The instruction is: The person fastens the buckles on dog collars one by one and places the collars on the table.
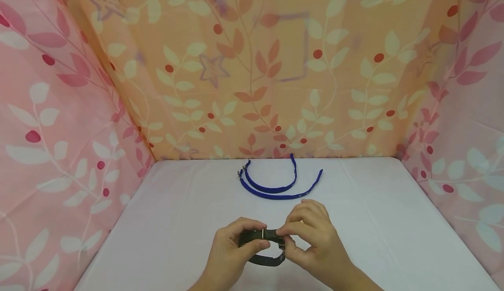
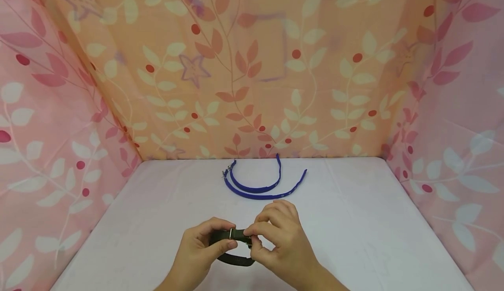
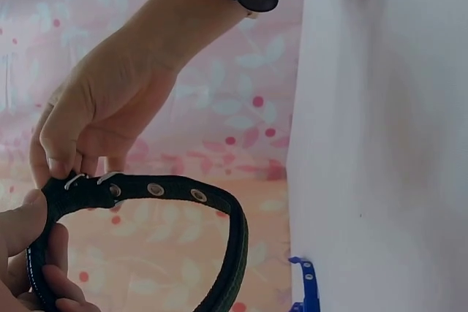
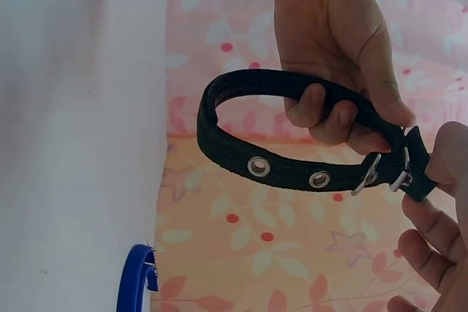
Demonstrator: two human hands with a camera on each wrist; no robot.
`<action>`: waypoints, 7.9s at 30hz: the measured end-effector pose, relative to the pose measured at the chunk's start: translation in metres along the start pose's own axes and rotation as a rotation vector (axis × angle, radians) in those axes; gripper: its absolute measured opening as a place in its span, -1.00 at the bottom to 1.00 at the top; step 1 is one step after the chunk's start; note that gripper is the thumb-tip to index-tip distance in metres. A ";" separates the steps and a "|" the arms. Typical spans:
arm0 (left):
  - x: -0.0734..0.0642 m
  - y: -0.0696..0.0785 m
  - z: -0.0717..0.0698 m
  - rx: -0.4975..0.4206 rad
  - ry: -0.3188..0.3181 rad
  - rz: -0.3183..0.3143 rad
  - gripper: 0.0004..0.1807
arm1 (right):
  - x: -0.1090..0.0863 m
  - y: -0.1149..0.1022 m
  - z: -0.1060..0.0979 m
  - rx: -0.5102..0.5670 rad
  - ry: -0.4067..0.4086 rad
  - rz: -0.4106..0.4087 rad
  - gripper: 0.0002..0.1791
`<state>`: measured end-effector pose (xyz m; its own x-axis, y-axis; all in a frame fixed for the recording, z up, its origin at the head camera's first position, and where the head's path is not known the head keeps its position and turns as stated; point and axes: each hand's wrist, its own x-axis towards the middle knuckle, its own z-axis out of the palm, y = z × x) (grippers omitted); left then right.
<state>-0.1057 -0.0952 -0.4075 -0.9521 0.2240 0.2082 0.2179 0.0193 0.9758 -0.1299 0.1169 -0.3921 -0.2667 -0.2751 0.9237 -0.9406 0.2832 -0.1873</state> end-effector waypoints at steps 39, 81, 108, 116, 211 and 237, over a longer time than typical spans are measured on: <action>0.006 -0.006 -0.008 0.037 -0.102 0.248 -0.75 | -0.015 0.011 -0.006 0.112 -0.198 0.265 -0.59; 0.026 -0.004 -0.034 0.130 -0.288 -0.113 -0.15 | 0.006 0.014 -0.021 0.000 0.023 -0.001 -0.77; 0.023 -0.006 -0.026 0.172 -0.127 -0.035 -0.38 | -0.007 0.015 -0.030 -0.183 -0.312 0.579 -0.18; 0.023 -0.008 -0.027 0.164 -0.115 0.038 -0.40 | -0.006 0.015 -0.033 -0.189 -0.345 0.742 -0.13; 0.015 -0.047 -0.156 0.379 -0.125 0.015 -0.33 | -0.016 0.066 0.088 0.399 -0.402 0.980 -0.42; 0.036 -0.101 -0.211 0.467 -0.167 -0.174 -0.24 | -0.042 0.088 0.161 0.330 -0.381 0.987 -0.38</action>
<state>-0.2075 -0.2945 -0.4844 -0.9437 0.3307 -0.0047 0.1687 0.4936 0.8532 -0.2354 0.0055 -0.5016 -0.9240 -0.3443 0.1663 -0.2734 0.2909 -0.9169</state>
